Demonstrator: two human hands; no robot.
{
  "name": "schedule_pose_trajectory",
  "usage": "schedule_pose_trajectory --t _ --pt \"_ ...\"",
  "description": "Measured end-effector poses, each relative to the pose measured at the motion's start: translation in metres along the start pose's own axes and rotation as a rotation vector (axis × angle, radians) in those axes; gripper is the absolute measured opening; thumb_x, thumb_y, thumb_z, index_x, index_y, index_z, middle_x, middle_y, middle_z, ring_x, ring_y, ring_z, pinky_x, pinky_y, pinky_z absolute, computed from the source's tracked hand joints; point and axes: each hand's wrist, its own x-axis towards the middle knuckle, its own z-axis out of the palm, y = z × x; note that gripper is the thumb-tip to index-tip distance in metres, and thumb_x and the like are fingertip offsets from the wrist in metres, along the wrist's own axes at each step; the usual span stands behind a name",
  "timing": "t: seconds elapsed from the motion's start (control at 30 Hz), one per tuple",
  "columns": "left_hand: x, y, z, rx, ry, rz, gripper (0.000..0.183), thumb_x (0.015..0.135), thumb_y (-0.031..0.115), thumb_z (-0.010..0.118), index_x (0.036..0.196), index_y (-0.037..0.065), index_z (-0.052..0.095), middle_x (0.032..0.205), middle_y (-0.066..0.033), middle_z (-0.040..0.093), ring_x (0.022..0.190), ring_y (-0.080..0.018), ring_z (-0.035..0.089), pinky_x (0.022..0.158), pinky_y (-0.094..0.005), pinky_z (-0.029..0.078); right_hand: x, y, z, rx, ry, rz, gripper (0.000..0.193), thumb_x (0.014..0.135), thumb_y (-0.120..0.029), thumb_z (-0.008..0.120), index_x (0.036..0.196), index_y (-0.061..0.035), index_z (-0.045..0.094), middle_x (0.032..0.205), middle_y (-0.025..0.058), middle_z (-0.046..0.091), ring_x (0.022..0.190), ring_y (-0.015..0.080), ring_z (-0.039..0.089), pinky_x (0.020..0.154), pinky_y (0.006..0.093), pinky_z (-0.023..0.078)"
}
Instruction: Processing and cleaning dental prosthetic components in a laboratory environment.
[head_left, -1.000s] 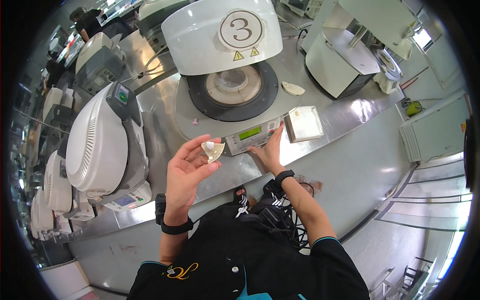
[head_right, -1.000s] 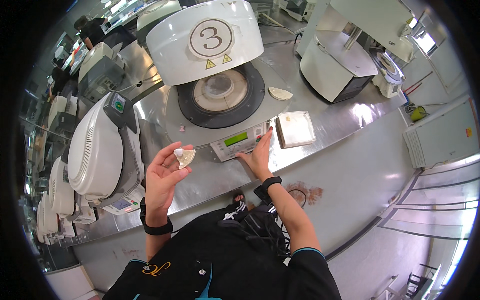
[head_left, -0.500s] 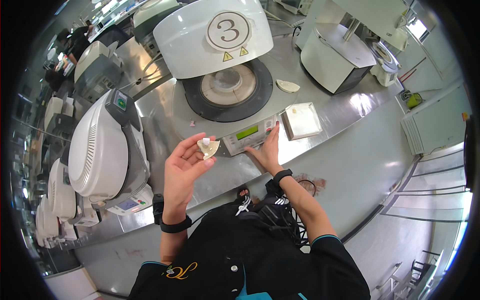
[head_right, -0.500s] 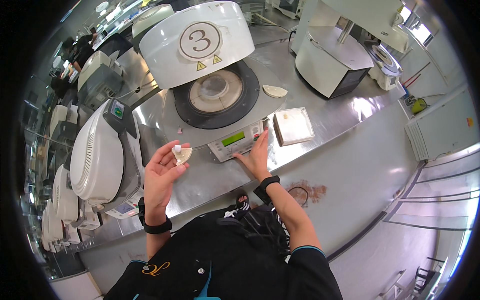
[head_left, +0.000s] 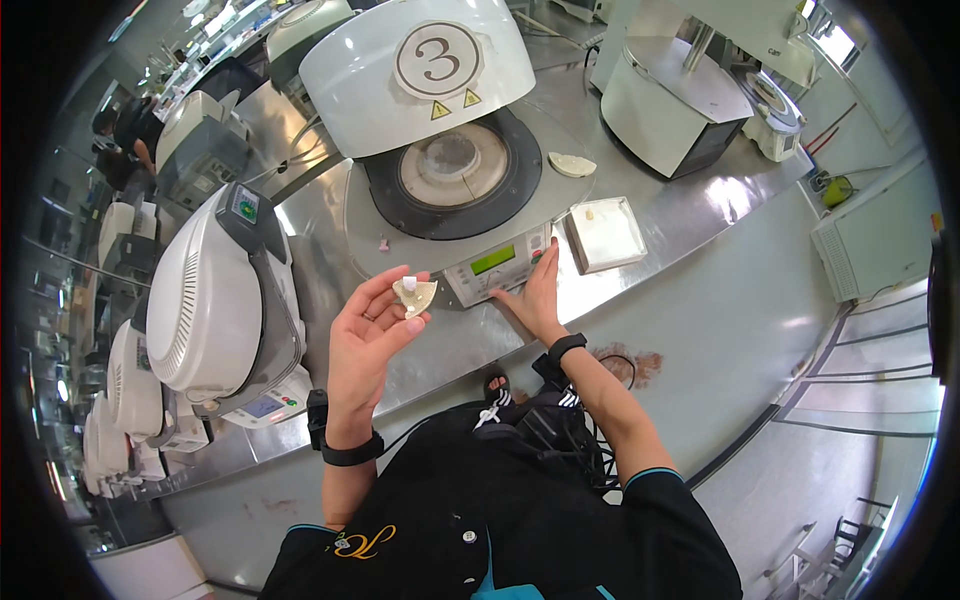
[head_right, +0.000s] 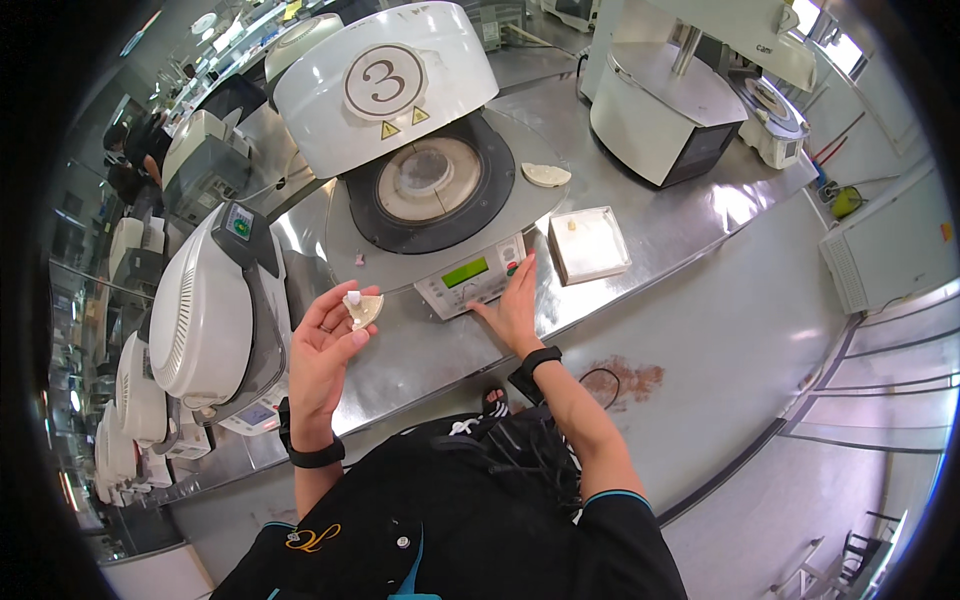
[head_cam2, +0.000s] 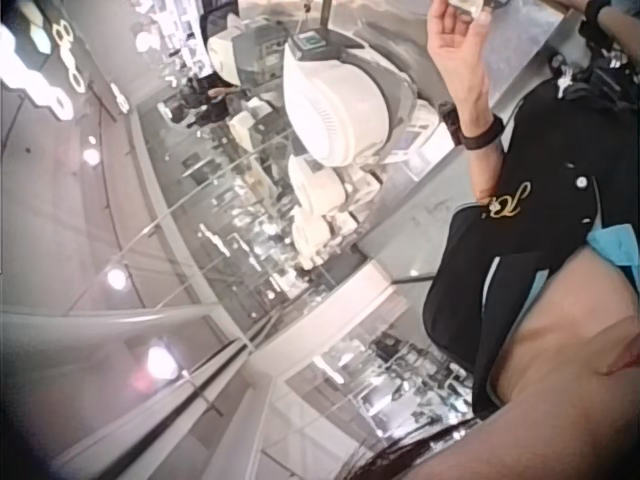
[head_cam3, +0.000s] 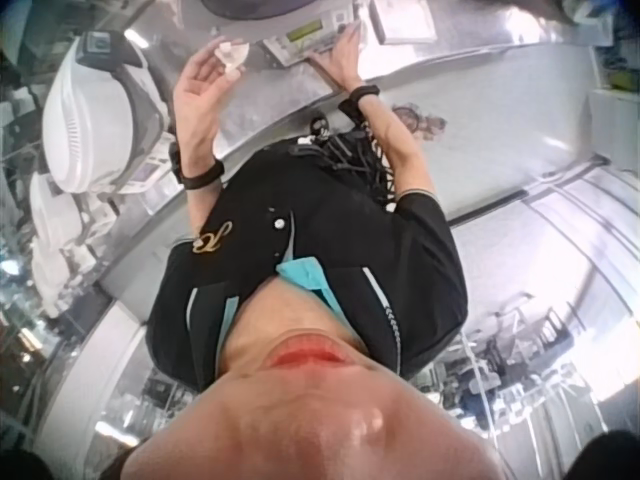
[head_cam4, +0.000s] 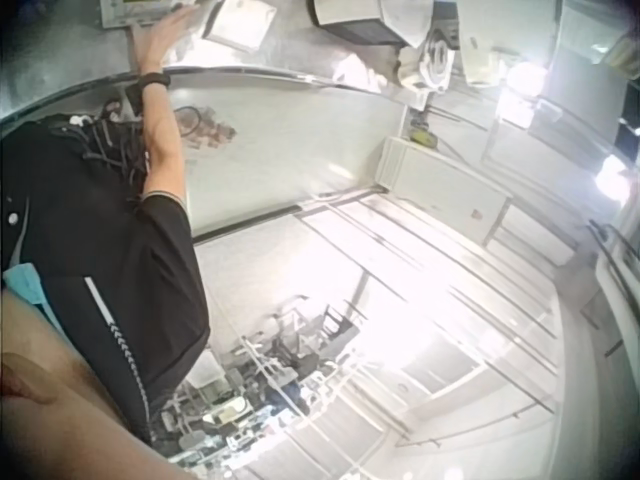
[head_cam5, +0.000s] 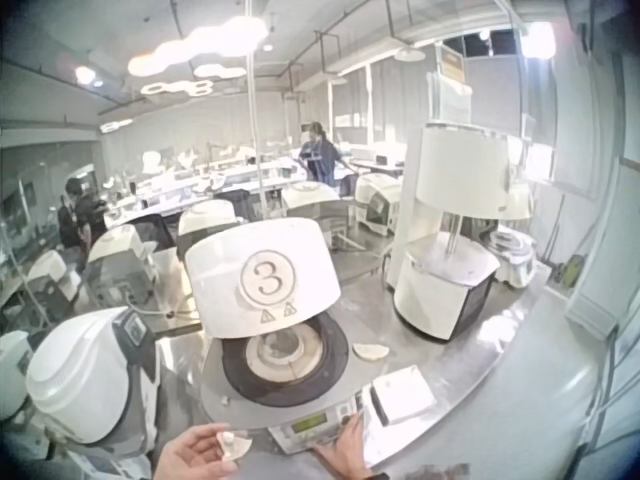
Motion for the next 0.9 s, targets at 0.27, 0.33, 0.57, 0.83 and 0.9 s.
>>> schedule_pose_trajectory --t 0.27,0.33,0.57,0.83,0.9 --pt "-0.001 -0.001 0.009 0.015 0.007 -0.017 0.047 0.075 -0.006 0.058 0.12 -0.005 0.041 0.114 -0.0179 0.052 0.096 -0.0166 0.054 0.084 -0.0287 0.045 0.0 0.003 -0.002 0.006 0.028 -0.034 0.122 0.052 -0.031 0.081 0.129 0.0129 -0.003 0.135 0.034 0.008 0.123 0.0459 0.018 0.102 0.0419 0.022" --pt "-0.001 -0.001 0.011 0.025 0.025 -0.012 0.047 0.075 -0.005 0.058 0.12 -0.006 0.041 0.113 -0.0176 0.052 0.096 -0.0163 0.054 0.084 -0.0287 0.045 0.0 0.002 -0.002 0.01 0.03 -0.039 0.122 0.052 -0.031 0.081 0.129 0.0128 -0.002 0.134 0.034 0.008 0.123 0.0458 0.019 0.102 0.0417 0.022" --pt "-0.001 -0.002 0.013 0.035 0.026 -0.002 0.047 0.076 -0.004 0.058 0.12 -0.005 0.042 0.113 -0.0166 0.052 0.095 -0.0163 0.054 0.084 -0.0288 0.045 0.007 0.009 -0.017 0.118 0.007 -0.03 0.104 0.057 -0.027 0.079 0.128 0.0092 0.013 0.127 0.0291 0.026 0.116 0.042 0.03 0.096 0.0406 0.029" --pt "0.008 -0.009 0.022 0.056 0.064 0.039 0.046 0.077 -0.002 0.059 0.12 -0.005 0.044 0.11 -0.0125 0.053 0.089 -0.0168 0.057 0.083 -0.0274 0.044 0.016 0.019 -0.019 0.228 0.025 0.081 0.068 0.065 -0.024 0.075 0.113 0.0047 0.036 0.109 0.0217 0.042 0.098 0.0357 0.045 0.081 0.0365 0.041" --pt "0.013 -0.012 0.021 0.061 0.075 0.043 0.046 0.077 -0.002 0.059 0.12 -0.005 0.044 0.108 -0.0124 0.054 0.089 -0.0171 0.057 0.083 -0.0271 0.043 0.014 0.018 -0.015 0.164 0.121 0.003 0.069 0.064 -0.023 0.075 0.113 0.0048 0.035 0.108 0.0216 0.042 0.098 0.036 0.045 0.082 0.037 0.04"
